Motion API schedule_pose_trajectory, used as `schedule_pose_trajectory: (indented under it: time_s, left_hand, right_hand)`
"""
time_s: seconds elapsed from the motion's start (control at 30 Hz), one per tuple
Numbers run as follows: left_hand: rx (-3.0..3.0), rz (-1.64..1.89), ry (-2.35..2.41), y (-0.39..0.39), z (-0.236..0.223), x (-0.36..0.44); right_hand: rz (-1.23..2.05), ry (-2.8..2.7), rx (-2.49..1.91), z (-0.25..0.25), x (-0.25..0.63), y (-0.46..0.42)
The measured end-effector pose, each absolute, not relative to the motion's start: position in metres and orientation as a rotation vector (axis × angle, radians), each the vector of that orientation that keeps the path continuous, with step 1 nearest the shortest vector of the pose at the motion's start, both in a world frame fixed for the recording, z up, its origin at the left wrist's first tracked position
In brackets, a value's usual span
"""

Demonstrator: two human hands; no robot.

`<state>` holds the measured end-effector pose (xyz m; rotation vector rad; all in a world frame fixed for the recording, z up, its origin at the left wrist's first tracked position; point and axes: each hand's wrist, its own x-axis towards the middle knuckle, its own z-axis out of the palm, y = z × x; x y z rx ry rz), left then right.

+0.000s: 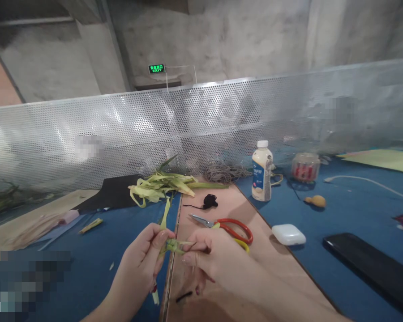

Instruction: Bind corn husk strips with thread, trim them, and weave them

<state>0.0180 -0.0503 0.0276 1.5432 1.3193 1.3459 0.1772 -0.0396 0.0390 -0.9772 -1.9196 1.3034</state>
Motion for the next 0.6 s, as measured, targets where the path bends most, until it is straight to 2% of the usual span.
schedule_pose_trajectory:
  time_s: [0.6]
  left_hand:
    - [1.762, 1.312, 1.27, -0.035, 0.021, 0.009]
  right_hand:
    - [1.375, -2.017, -0.898, 0.04, 0.193, -0.037]
